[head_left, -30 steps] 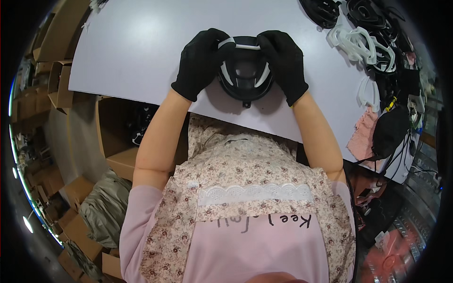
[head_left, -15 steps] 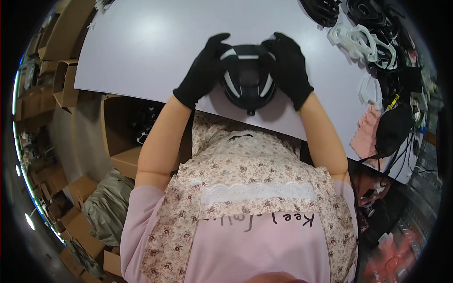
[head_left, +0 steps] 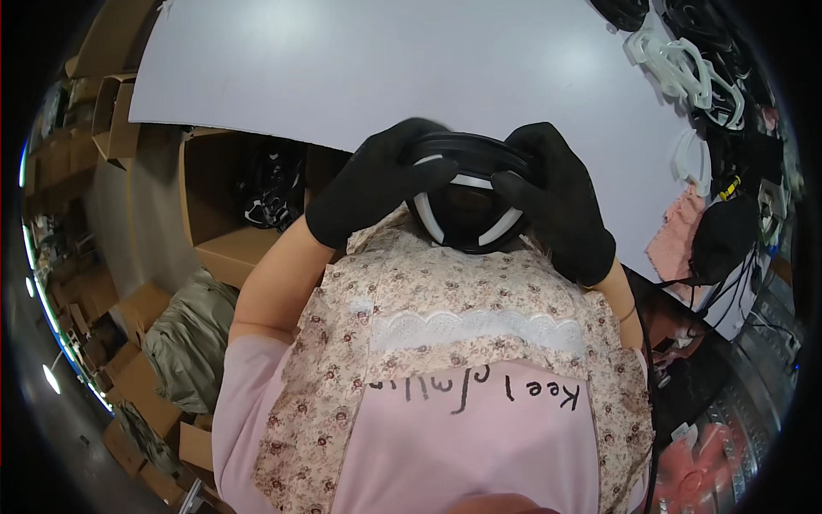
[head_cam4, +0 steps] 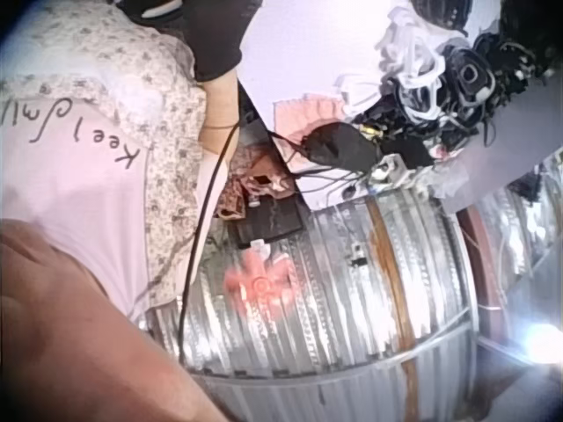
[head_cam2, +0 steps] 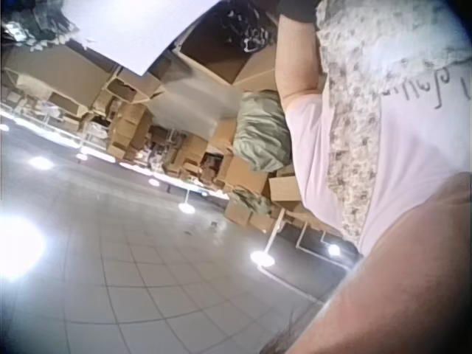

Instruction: The person assembles mask frames by snapping white plastic inserts into black frames by hand, placing the completed frames into a box, and arranging additional mask components on the workbench.

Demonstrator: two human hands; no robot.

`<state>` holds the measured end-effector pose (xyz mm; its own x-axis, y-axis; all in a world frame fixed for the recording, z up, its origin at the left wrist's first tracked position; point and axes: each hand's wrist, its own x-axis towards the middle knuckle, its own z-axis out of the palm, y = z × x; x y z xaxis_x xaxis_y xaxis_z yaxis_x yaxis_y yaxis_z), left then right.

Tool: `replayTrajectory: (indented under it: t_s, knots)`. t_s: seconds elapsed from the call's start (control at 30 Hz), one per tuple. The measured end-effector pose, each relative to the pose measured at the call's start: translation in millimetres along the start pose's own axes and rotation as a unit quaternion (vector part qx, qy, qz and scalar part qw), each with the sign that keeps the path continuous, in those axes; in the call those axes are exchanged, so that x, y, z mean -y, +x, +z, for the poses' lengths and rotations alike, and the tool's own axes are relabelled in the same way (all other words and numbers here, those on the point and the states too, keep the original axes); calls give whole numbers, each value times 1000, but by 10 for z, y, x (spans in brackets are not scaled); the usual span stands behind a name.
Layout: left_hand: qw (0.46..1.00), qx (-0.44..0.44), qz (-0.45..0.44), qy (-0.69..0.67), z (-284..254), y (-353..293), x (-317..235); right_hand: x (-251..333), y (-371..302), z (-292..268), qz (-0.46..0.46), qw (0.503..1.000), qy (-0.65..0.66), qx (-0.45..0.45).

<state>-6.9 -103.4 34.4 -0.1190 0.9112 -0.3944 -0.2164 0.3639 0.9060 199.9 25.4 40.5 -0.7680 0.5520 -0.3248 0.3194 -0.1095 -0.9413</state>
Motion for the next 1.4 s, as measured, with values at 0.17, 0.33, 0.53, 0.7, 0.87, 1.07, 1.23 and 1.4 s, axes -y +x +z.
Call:
replayTrajectory:
  t_s: [0.17,0.33,0.53,0.7,0.87,1.07,1.23,1.4]
  knots:
    - [990,-75,22,115,98,16,178,-197,-23,70,0,998,45,-47]
    - [972,-165,158,-56,314,23,134,-189,-71,155,-48,974,132,-179]
    - [998,-37,17,38,120,-117,-104,-290,-137,94,-107,966,-111,-209]
    - [944,83,142,287,-62,-149,-171,266,15,-19,-249,940,-232,18]
    - [898,95,189,387,-111,-189,-92,157,82,-52,13,983,-75,170]
    - [866,69,246,431,-125,-150,115,-145,12,124,-140,971,-186,52]
    - [880,38,180,438,-45,-125,13,-179,30,125,-205,953,-221,1]
    - [911,-69,216,344,-3,9,-165,2,54,144,-39,998,-30,-26]
